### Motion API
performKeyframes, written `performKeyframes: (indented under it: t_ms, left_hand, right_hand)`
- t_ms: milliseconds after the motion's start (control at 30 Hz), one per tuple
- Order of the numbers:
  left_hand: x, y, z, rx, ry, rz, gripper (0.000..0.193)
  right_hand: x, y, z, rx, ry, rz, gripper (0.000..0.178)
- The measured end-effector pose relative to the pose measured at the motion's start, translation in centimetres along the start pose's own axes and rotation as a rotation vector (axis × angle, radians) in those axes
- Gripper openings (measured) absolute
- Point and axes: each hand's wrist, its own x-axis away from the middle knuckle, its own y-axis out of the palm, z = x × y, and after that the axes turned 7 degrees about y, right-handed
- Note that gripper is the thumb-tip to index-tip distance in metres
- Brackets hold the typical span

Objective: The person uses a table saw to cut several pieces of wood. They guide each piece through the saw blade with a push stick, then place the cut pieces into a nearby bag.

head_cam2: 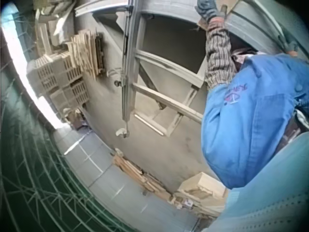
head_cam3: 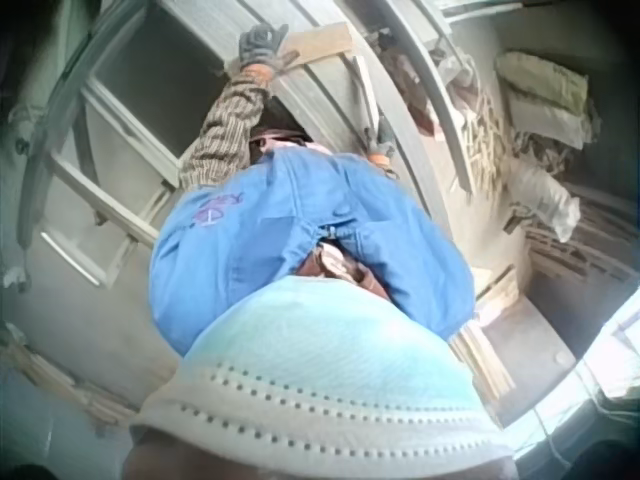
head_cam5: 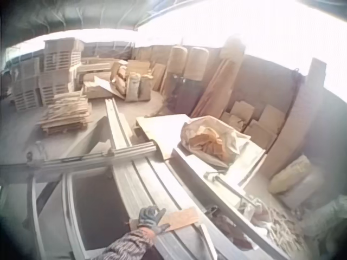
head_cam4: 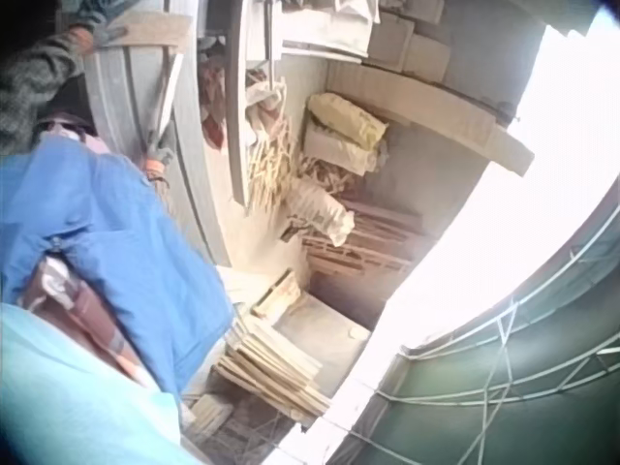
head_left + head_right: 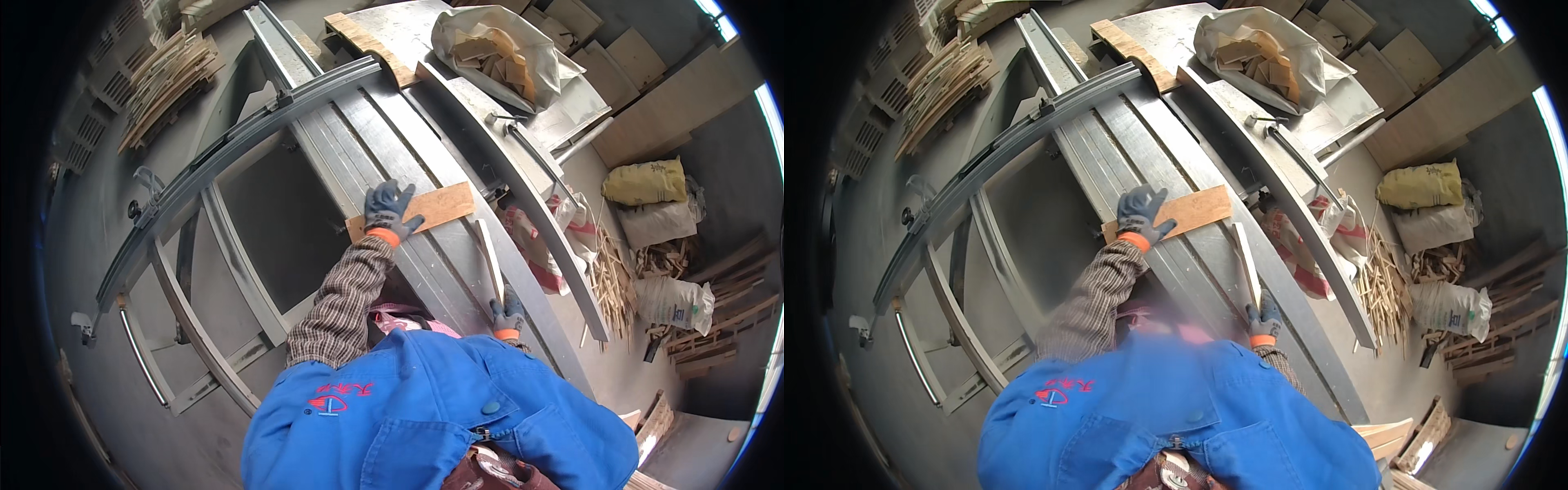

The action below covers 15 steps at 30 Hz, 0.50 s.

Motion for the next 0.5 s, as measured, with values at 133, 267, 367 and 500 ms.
performKeyframes:
  t_ms: [133,267,367,500]
  left_hand:
    - [10.2,1.9,-11.6,-0.248,-0.365,0.583,0.074]
    - [23.6,-1.5,-18.1,-0.41,-1.271,0.155,0.1]
    - [27.3,-0.8,-19.9,0.041,-1.479,0.084,0.111]
    - [32.5,8.6,-28.0,0.094,-1.325,0.175,0.11]
  right_hand:
    - [0.6,-0.9,2.8,0.22,-0.018,0.006,0.061]
    - [-1.3,-2.9,-2.1,0.37,0.056,-0.047,0.069]
    - [-4.0,-1.6,-6.2,0.272,-0.076,0.057,0.063]
    - [-5.2,3.5,-13.2,0.035,-0.299,-0.188,0.051]
